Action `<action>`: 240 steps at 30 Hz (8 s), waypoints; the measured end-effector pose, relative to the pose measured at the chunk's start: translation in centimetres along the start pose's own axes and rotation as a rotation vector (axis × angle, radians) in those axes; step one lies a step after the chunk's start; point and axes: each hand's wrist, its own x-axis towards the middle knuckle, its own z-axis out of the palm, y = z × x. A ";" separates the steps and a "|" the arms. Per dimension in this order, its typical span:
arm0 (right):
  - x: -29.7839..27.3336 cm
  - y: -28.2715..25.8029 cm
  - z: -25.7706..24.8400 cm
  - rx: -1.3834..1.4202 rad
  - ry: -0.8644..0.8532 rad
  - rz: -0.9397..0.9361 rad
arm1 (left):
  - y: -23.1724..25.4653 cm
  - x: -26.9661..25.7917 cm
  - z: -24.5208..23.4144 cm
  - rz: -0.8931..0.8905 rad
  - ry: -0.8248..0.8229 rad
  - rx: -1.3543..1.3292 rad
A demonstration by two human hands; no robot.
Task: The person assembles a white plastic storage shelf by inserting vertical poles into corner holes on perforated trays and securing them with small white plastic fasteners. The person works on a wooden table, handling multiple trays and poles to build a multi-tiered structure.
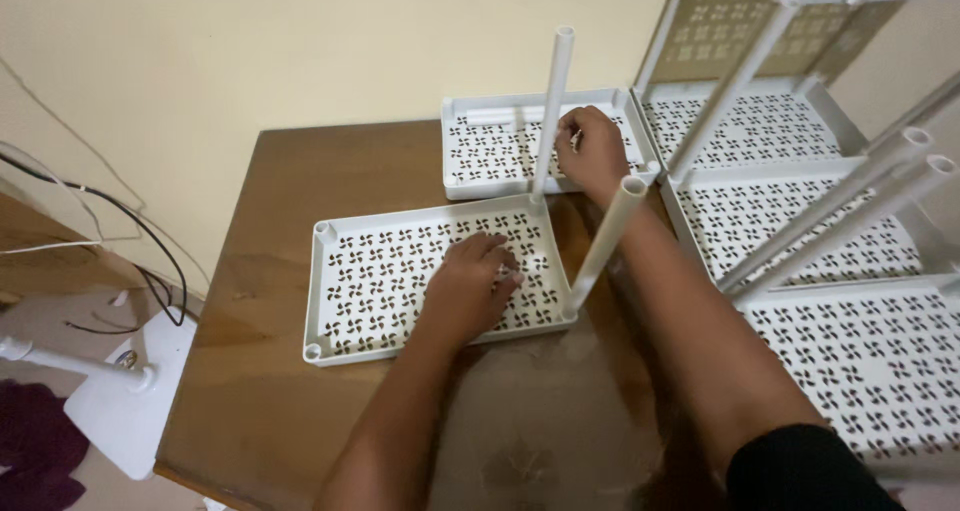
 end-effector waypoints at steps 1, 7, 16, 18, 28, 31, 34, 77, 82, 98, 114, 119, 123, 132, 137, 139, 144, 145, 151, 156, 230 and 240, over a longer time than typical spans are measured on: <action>0.3 0.3 0.2 -0.071 -0.027 0.004 | -0.4 0.1 0.1 -0.030 -0.055 0.014; 3.1 -0.2 1.0 -0.247 -0.247 0.094 | -0.5 0.1 -0.2 -0.178 -0.309 0.033; 4.7 1.5 3.3 -0.416 -0.406 0.009 | 0.3 0.3 -1.0 -0.220 -0.334 0.025; 4.5 2.3 3.7 -0.424 -0.396 -0.021 | 0.3 0.4 -1.1 -0.216 -0.319 0.016; 3.8 6.6 5.1 -0.683 -0.321 -0.260 | 0.2 0.2 -1.0 -0.219 -0.318 0.018; 3.9 7.1 5.0 -0.803 -0.300 -0.329 | 0.2 0.2 -1.0 -0.218 -0.315 0.020; 4.5 7.0 4.8 -0.799 -0.380 -0.291 | 0.3 0.1 -1.1 -0.227 -0.323 0.007; 1.3 -6.0 -4.5 -0.180 -0.129 0.084 | -1.9 -0.7 1.3 -0.156 -0.294 0.048; -0.2 -8.7 -6.3 0.251 -0.082 0.416 | -1.3 -0.5 1.0 -0.179 -0.320 0.054; -7.7 -24.4 -22.2 0.360 0.271 -0.009 | 2.0 -0.3 3.5 -0.134 -0.283 0.073; -11.7 -24.5 -11.5 0.696 -0.040 0.085 | 6.7 -0.5 1.5 -0.283 0.029 -0.629; -12.9 -22.3 -8.3 0.430 0.100 0.057 | 7.3 -1.7 -0.4 0.109 0.113 -0.744; -13.6 -21.2 -6.8 0.347 0.110 0.014 | 7.6 -1.4 0.2 -0.054 0.265 -0.584; -15.8 -17.7 -4.2 -0.208 -0.613 -0.080 | 1.1 -1.3 -2.4 -0.160 0.469 -1.067; -15.7 -16.3 -5.4 -0.204 -0.712 -0.146 | -0.2 -1.9 -4.6 -0.048 0.505 -1.142; -15.4 -16.6 -6.4 -0.197 -0.755 -0.128 | -0.4 -2.1 -5.1 -0.067 0.497 -1.084; -14.4 -18.4 -8.1 -0.251 -0.854 -0.047 | -0.4 -2.5 -4.9 -0.094 0.465 -1.067; -14.3 -18.7 -8.3 -0.252 -0.859 -0.034 | -0.4 -2.5 -4.7 -0.097 0.453 -1.052; -14.5 -19.3 -7.7 -0.228 -0.721 0.057 | -1.3 -2.1 -3.6 -0.089 0.411 -1.009; -13.9 -18.7 -6.5 0.300 -0.501 0.323 | -2.4 -1.9 -3.1 -0.101 0.403 -0.996; -15.9 -19.2 -5.3 0.095 -0.406 -0.075 | 0.8 0.0 -2.0 -0.424 0.706 -0.470; -15.9 -18.9 -4.7 0.082 -0.382 -0.056 | -0.9 1.3 -1.1 -0.344 0.757 -0.553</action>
